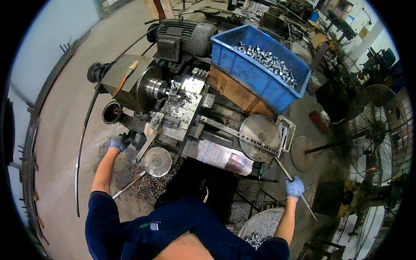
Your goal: The person operates a lathe by using levers to control the machine and handling metal parts.
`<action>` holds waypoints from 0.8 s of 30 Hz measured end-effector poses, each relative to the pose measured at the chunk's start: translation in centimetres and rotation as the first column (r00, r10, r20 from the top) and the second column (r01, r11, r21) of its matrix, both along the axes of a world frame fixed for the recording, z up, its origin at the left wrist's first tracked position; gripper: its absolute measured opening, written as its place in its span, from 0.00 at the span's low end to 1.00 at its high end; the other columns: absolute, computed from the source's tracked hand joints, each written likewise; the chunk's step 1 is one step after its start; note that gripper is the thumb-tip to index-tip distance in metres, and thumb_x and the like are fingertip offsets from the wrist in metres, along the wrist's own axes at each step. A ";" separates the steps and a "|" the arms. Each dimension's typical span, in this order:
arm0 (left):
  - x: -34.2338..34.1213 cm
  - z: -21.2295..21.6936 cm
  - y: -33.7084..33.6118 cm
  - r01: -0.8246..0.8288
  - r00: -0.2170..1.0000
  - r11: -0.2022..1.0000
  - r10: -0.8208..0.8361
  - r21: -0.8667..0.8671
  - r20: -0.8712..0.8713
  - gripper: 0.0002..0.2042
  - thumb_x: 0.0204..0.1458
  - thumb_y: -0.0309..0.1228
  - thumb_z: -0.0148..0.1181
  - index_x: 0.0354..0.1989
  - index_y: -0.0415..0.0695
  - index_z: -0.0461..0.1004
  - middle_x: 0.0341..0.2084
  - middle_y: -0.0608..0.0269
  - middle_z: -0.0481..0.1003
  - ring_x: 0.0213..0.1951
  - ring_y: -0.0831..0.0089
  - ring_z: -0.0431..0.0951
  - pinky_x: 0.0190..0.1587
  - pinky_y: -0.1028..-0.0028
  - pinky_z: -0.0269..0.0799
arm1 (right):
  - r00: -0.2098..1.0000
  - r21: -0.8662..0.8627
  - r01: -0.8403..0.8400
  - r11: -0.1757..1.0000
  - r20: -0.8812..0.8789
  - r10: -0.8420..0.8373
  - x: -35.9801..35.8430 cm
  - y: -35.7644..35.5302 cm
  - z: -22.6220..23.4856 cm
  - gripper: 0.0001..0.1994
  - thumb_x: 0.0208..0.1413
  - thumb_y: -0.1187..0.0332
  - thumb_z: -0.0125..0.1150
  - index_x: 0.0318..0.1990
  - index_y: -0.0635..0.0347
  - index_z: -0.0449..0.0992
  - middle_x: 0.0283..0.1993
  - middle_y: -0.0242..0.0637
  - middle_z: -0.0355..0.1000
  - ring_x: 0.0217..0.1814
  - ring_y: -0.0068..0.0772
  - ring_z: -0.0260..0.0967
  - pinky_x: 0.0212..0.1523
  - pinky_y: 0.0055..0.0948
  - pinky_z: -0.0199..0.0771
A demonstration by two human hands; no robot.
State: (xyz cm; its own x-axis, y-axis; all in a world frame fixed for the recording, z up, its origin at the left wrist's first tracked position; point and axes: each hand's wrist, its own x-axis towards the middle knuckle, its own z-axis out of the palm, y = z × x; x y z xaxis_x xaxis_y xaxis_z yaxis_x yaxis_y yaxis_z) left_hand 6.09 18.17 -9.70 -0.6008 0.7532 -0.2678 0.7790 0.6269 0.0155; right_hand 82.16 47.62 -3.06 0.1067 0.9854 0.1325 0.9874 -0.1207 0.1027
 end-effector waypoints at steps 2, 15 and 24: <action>0.2 0.1 1.5 0.008 1.000 0.998 -0.007 -0.069 0.019 0.22 0.47 0.51 0.51 0.43 0.47 0.73 0.39 0.50 0.75 0.42 0.50 0.74 0.44 0.59 0.70 | 0.999 -0.026 0.034 0.999 -0.017 -0.035 -0.4 -0.1 0.5 0.19 0.41 0.47 0.60 0.30 0.53 0.79 0.31 0.44 0.75 0.35 0.48 0.73 0.38 0.41 0.72; 2.2 -8.6 1.6 -0.272 0.962 0.854 0.230 0.443 0.146 0.23 0.49 0.51 0.51 0.42 0.44 0.73 0.38 0.45 0.75 0.43 0.50 0.74 0.44 0.57 0.68 | 0.998 -0.126 0.065 0.990 0.025 -0.063 -3.0 0.2 1.4 0.18 0.43 0.47 0.57 0.31 0.52 0.79 0.33 0.43 0.75 0.37 0.47 0.73 0.39 0.39 0.72; -0.6 -2.2 0.7 -0.105 0.982 0.983 0.126 -0.147 0.143 0.24 0.47 0.53 0.52 0.45 0.47 0.73 0.42 0.49 0.74 0.46 0.51 0.73 0.47 0.59 0.68 | 0.998 -0.147 0.054 0.988 -0.029 -0.059 -3.8 -0.3 1.9 0.19 0.44 0.46 0.56 0.32 0.51 0.80 0.36 0.44 0.75 0.40 0.49 0.72 0.42 0.40 0.72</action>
